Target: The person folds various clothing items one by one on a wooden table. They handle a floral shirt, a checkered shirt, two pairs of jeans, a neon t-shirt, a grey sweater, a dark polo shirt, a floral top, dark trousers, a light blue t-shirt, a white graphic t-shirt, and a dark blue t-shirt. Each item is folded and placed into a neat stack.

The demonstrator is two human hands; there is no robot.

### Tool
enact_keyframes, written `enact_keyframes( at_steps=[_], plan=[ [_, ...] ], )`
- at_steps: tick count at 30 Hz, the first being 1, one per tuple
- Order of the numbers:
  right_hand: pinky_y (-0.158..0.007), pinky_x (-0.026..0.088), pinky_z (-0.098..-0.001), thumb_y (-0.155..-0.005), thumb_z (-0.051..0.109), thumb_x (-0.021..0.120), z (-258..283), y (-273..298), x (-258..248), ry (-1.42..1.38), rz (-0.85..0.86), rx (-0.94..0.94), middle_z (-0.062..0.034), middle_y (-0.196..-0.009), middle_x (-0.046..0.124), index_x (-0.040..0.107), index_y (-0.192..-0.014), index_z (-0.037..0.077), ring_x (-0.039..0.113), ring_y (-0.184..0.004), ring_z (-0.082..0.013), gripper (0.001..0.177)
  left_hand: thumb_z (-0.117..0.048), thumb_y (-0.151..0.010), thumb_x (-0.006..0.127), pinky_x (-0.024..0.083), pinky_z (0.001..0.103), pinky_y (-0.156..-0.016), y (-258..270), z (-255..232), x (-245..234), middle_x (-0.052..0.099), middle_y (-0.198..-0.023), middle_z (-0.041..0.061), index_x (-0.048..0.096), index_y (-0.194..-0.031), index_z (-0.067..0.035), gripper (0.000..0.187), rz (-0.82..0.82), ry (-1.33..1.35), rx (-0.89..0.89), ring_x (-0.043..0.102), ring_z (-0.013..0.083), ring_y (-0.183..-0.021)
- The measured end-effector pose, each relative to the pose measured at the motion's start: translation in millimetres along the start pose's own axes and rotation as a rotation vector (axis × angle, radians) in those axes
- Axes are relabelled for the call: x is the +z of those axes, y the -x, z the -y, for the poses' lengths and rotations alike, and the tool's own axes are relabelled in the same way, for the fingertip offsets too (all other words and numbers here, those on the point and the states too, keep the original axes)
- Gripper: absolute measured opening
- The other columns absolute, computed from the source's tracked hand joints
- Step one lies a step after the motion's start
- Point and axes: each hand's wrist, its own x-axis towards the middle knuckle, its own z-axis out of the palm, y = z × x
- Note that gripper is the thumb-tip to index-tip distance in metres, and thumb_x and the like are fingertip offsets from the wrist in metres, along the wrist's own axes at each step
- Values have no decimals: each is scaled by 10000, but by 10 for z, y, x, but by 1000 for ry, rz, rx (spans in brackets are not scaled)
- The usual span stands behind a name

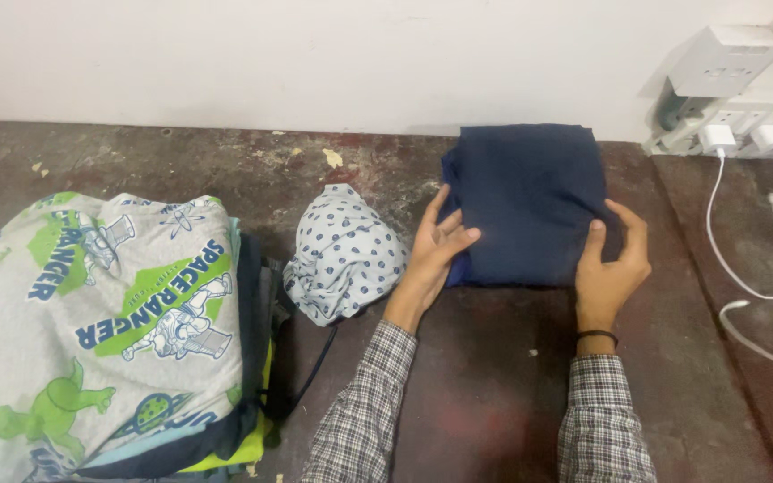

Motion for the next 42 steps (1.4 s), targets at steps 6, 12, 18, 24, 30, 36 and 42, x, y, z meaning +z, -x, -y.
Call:
enact_keyframes(
  at_steps=[6, 12, 18, 24, 30, 36, 42],
  plan=[
    [-1233, 415, -418, -1003, -19, 664, -113, -58, -45, -264, 60, 97, -115, -1300, 654, 663, -1257, -7, 603, -1326, -261, 254, -153, -886, 754, 283, 444, -1222, 12, -75, 48, 199, -1612, 386, 91, -1673, -51, 1034, 26, -66, -43, 352, 373, -1493],
    [-1123, 487, -367, -956, 26, 703, -180, -73, -139, -614, 198, 354, -92, -1283, 656, 662, -1277, 32, 616, -1248, -217, 323, -187, -828, 776, 276, 472, -1219, 20, -122, 119, 263, -1587, 324, -38, -1630, -80, 1148, -61, 33, -34, 339, 393, -1467],
    [-1103, 541, -412, -887, 83, 760, -296, -45, -231, -1060, 353, 588, -128, -1326, 651, 567, -1398, 64, 644, -1235, -249, 547, -244, -865, 775, 211, 443, -1249, 48, -195, 139, 184, -1636, 271, -2, -1685, -95, 1139, -159, 63, -104, 235, 291, -1511],
    [-1132, 519, -448, -821, 135, 834, -267, 2, -252, -1181, 445, 596, -148, -1384, 616, 513, -1474, 52, 619, -1295, -295, 732, -185, -762, 599, 345, 440, -1166, 143, -403, 287, 324, -1618, 186, 174, -1635, -157, 972, -126, 131, -148, 387, 332, -1444],
    [-1202, 452, -441, -836, 204, 823, -139, -79, -163, -1136, 585, 500, -163, -1482, 541, 420, -1557, 53, 533, -1399, -296, 840, -164, -768, 538, 280, 410, -1230, 158, -637, 384, 257, -1689, 164, 226, -1650, -112, 937, -32, 70, 70, 285, 313, -1533],
    [-1151, 415, -444, -811, 382, 763, -128, -213, -76, -779, 822, 462, -195, -1499, 526, 402, -1567, 30, 504, -1401, -304, 909, -140, -770, 538, 191, 401, -1284, 264, -929, 537, 174, -1737, 144, 188, -1658, -103, 955, 49, 53, 209, 179, 293, -1597],
    [-1123, 406, -433, -783, 609, 722, 244, -117, -254, -610, 796, 857, -221, -1554, 492, 436, -1507, -6, 488, -1405, -316, 992, -136, -749, 582, 103, 422, -1345, 484, -1247, 700, 130, -1765, 126, 161, -1668, -80, 1012, 196, 234, 301, 127, 278, -1633]
  ],
)
